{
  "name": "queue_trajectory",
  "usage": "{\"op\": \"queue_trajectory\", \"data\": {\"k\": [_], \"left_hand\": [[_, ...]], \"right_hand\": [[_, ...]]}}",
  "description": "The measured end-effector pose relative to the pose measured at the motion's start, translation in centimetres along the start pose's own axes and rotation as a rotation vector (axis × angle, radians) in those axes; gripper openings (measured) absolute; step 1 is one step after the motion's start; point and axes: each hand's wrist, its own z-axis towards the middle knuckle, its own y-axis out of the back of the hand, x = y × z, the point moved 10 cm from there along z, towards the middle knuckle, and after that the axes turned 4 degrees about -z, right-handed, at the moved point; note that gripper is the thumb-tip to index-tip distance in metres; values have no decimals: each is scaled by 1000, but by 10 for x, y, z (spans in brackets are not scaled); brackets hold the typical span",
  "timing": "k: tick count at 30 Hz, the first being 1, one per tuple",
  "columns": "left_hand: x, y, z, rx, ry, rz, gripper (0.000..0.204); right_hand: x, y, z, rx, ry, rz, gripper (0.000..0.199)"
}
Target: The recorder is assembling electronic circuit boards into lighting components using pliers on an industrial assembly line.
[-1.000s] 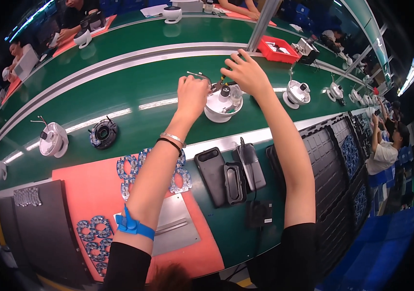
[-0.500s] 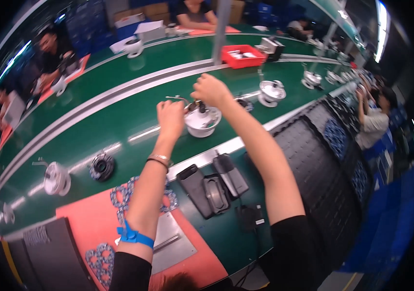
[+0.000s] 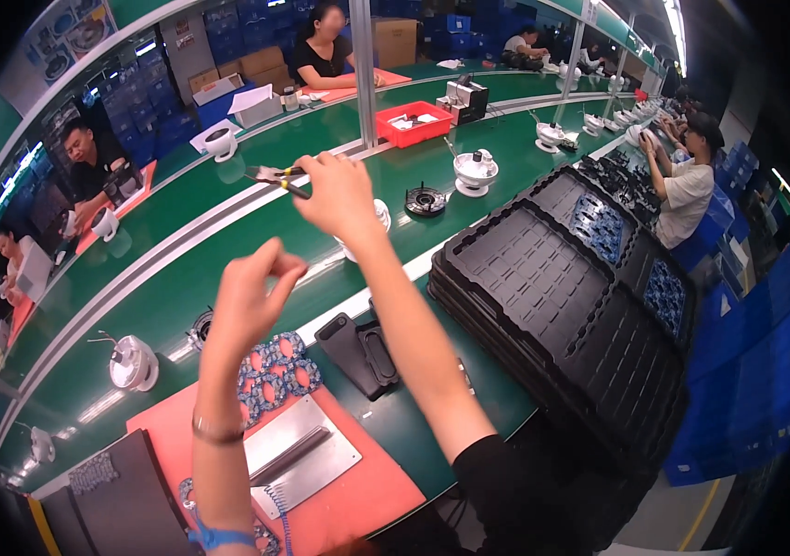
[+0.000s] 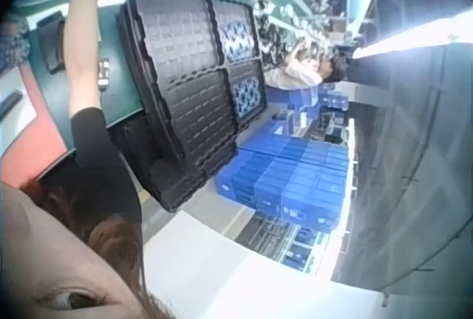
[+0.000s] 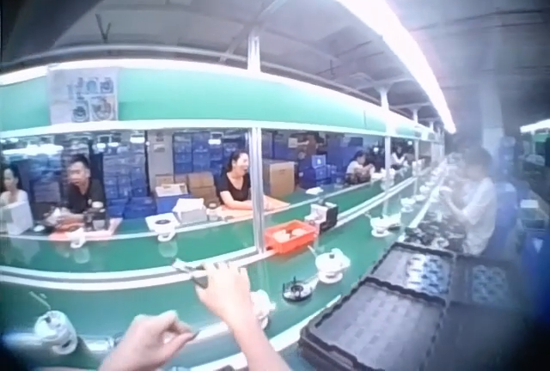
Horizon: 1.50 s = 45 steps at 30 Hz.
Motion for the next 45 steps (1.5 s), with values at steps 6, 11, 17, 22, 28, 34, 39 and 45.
{"op": "queue_trajectory", "data": {"k": [6,11,17,22,28,34,39,45], "left_hand": [[-164,84,-178,-40,-47,373,12],[-134,91,-383,411,85,-29,8],[-101,83,-695,-294,1293,-746,23],[-77,58,-912,-926,1454,-397,23],[-46,-57,-1076,-1760,1928,-513,85],[-56,-26,-1096,-1217,1937,52,84],[-121,14,-1070,-947,2023,75,61],[-240,74,-982,-992,2162,245,55]], "right_hand": [[104,69,-51,-159,-126,845,35],[140,60,-110,-72,-104,1040,33],[172,21,-118,-23,-235,1128,23],[146,-42,-138,-75,-403,1273,26],[86,-61,-123,56,-408,1331,26],[124,-40,-125,95,-433,1512,16],[146,-28,-117,100,-335,1511,17],[169,-14,-115,149,-325,1539,17]]}}
